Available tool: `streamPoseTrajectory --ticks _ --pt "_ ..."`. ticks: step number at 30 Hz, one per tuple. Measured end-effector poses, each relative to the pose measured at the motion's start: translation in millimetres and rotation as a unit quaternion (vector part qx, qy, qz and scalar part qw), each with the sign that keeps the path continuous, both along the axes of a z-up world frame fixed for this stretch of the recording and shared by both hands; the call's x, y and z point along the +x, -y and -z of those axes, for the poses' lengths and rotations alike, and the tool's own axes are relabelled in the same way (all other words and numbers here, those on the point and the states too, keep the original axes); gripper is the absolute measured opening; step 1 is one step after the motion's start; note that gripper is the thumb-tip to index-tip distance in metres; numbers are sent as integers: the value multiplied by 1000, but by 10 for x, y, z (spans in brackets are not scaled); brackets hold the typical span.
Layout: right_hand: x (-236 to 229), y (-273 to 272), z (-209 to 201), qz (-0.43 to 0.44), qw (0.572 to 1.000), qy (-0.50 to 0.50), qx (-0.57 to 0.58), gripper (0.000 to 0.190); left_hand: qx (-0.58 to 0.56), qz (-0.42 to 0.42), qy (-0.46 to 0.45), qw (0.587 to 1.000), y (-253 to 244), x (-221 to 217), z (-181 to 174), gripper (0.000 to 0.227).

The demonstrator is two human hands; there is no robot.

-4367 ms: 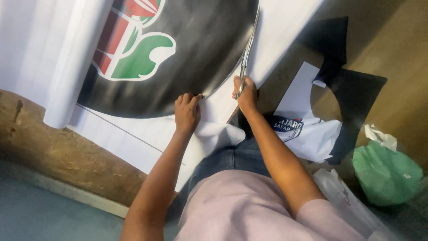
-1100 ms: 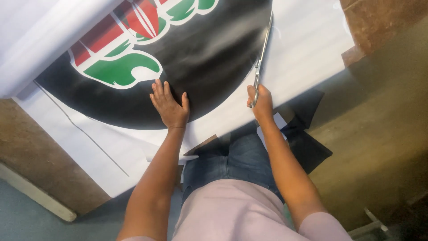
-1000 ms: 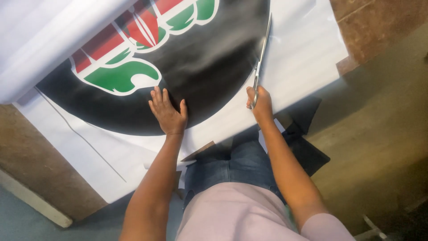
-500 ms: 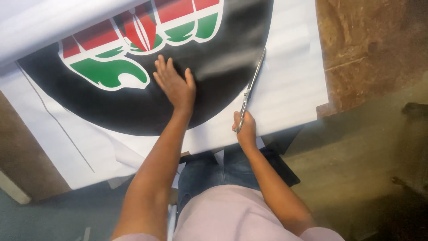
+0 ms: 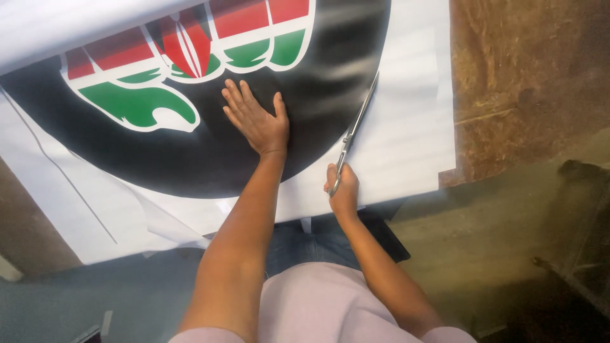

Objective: The person unrolls a large sheet of white vinyl with a printed graphic onto a wooden table. Using a pair of scissors, they carefully cut along the outline of the graphic to separate it from the surrounding material.

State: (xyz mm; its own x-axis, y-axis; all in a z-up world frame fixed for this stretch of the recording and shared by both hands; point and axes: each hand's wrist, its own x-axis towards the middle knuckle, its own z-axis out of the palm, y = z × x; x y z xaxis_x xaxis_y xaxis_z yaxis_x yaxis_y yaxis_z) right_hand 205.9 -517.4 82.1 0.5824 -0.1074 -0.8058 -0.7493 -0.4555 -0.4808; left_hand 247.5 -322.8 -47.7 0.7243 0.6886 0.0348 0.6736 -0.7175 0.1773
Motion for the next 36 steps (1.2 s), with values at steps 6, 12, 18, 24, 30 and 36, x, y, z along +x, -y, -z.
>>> streamPoseTrajectory --ticks 6,12,18,24,30,36 --pt "280 93 -32 -23 1000 -1 -6 25 -1 -5 -15 1000 9 -6 -9 85" --pt "376 184 81 -20 1000 0 -3 26 -2 -3 -32 999 11 -2 -13 86" --pt "404 225 84 -28 1000 7 -7 28 4 4 -38 999 6 16 -52 84" --pt "721 278 -43 -51 999 2 -5 26 -15 2 -39 999 23 -47 -40 85" --pt "816 325 14 -55 998 -5 -17 27 -11 0 -32 999 14 -10 -29 86" --pt "882 384 41 -75 997 1 -18 28 -2 4 -37 999 14 23 -49 85"
